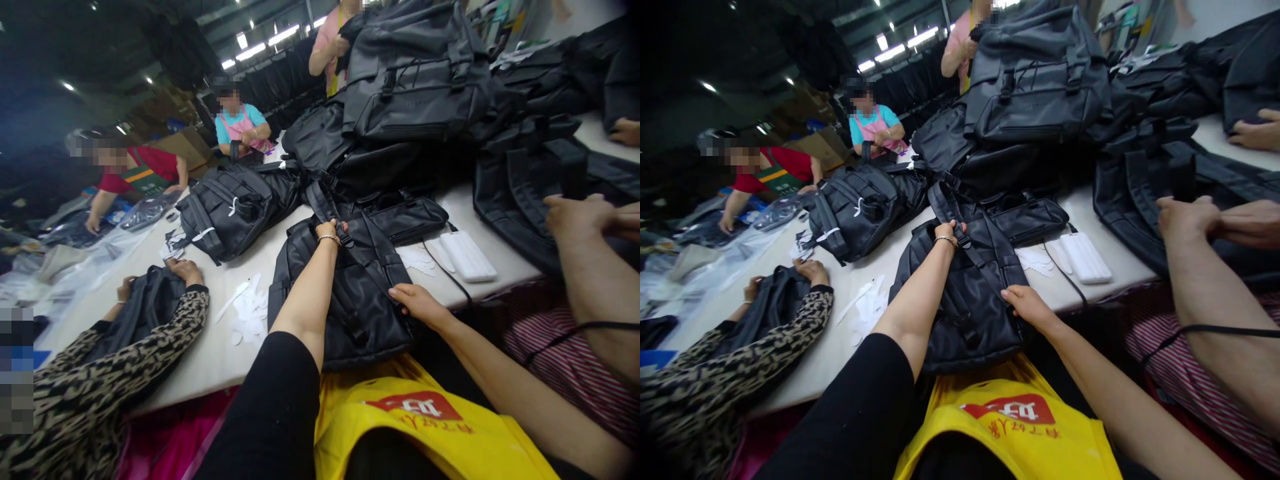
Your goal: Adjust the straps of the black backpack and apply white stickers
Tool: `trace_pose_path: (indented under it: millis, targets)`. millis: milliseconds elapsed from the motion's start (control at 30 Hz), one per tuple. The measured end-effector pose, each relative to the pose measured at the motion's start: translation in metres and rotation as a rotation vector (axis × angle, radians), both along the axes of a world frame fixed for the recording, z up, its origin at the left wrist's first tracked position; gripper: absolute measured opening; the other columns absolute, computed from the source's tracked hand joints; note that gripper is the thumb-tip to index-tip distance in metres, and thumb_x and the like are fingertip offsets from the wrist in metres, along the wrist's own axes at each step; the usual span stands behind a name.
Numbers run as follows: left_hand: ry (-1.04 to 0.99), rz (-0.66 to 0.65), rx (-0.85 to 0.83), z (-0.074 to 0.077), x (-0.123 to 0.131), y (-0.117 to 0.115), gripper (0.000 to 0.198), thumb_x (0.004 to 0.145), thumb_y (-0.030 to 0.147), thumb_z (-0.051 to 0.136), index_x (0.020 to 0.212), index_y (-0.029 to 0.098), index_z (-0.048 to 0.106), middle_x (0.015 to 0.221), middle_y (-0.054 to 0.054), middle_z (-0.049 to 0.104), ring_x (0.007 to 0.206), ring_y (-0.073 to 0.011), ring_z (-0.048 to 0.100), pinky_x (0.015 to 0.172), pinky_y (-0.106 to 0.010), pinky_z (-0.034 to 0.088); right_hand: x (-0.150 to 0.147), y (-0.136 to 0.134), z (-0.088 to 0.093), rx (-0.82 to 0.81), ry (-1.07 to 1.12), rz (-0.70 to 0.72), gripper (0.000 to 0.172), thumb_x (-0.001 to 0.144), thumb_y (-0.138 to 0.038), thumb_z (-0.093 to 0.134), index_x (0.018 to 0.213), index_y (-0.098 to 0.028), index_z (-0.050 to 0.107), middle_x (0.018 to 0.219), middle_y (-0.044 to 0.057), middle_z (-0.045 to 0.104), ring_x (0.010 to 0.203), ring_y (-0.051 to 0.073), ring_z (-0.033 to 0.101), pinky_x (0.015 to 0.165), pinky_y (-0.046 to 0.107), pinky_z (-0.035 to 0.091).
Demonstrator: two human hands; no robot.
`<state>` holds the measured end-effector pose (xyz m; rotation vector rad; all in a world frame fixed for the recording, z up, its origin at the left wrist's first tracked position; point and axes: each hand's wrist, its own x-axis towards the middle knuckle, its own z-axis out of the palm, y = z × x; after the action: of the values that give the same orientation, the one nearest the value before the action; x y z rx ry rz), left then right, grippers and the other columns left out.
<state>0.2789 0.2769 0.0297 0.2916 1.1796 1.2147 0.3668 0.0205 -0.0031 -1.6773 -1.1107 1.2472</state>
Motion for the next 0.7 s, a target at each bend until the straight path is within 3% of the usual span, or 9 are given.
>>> trace_pose_path:
  millis: [167, 300, 367, 433, 500, 600, 700]
  targets:
    - [-0.022, -0.12, -0.006, 0.003, -0.004, -0.007, 0.011, 0.071, 0.002, 0.047, 0.081, 0.004, 0.051, 0.053, -0.002, 0.053, 0.046, -0.0119, 0.055, 0.043, -0.025, 0.049, -0.006, -0.007, -0.005, -0.013, -0.014, 0.017, 0.035, 0.072, -0.047, 0.041, 0.066, -0.014, 0.053, 0.051, -0.005, 0.043, 0.042, 0.005, 0.038, 0.043, 0.02, 0.03]
    - [-0.122, -0.305, 0.076, 0.028, -0.006, -0.018, 0.005, 0.072, 0.007, 0.049, 0.076, 0.004, 0.051, 0.06, -0.009, 0.058, 0.054, -0.0153, 0.059, 0.046, -0.027, 0.05, 0.0, -0.007, -0.012, -0.085, -0.13, 0.077, 0.036, 0.074, -0.048, 0.037, 0.068, -0.016, 0.053, 0.04, -0.006, 0.038, 0.034, 0.007, 0.035, 0.037, 0.02, 0.026]
    - [-0.162, -0.4, 0.122, 0.046, -0.007, -0.026, 0.007, 0.071, 0.01, 0.052, 0.072, 0.003, 0.052, 0.064, -0.013, 0.059, 0.058, -0.0175, 0.06, 0.048, -0.028, 0.051, 0.005, -0.008, -0.007, -0.02, -0.278, 0.067, 0.033, 0.074, -0.045, 0.04, 0.077, -0.016, 0.055, 0.051, -0.002, 0.051, 0.038, 0.008, 0.042, 0.041, 0.022, 0.034]
    - [-0.186, -0.484, 0.181, 0.062, -0.007, -0.038, 0.009, 0.07, 0.012, 0.054, 0.072, 0.003, 0.053, 0.066, -0.015, 0.06, 0.06, -0.0191, 0.06, 0.05, -0.03, 0.051, 0.011, -0.009, 0.009, 0.128, -0.489, 0.014, 0.032, 0.071, -0.042, 0.046, 0.089, -0.018, 0.057, 0.084, 0.005, 0.06, 0.053, 0.011, 0.052, 0.054, 0.026, 0.042]
    - [-0.21, -0.559, 0.257, 0.075, -0.005, -0.054, 0.011, 0.07, 0.014, 0.054, 0.072, 0.004, 0.053, 0.067, -0.015, 0.061, 0.062, -0.0196, 0.061, 0.053, -0.031, 0.052, 0.017, -0.007, 0.035, 0.274, -0.65, -0.055, 0.035, 0.069, -0.041, 0.05, 0.098, -0.021, 0.056, 0.11, 0.008, 0.052, 0.066, 0.014, 0.056, 0.065, 0.03, 0.044]
    - [-0.263, -0.648, 0.306, 0.085, 0.001, -0.08, 0.012, 0.072, 0.016, 0.052, 0.073, 0.004, 0.053, 0.067, -0.015, 0.061, 0.062, -0.0189, 0.061, 0.056, -0.031, 0.052, 0.022, 0.005, 0.075, 0.395, -0.616, -0.128, 0.037, 0.072, -0.038, 0.047, 0.104, -0.022, 0.053, 0.112, 0.008, 0.051, 0.066, 0.013, 0.056, 0.068, 0.029, 0.044]
    - [-0.305, -0.638, 0.266, 0.09, 0.004, -0.097, 0.012, 0.073, 0.015, 0.05, 0.075, 0.003, 0.052, 0.067, -0.014, 0.061, 0.062, -0.0176, 0.06, 0.057, -0.03, 0.051, 0.021, 0.023, 0.088, 0.356, -0.42, -0.053, 0.038, 0.072, -0.037, 0.048, 0.104, -0.019, 0.054, 0.099, 0.007, 0.059, 0.061, 0.012, 0.055, 0.06, 0.027, 0.045]
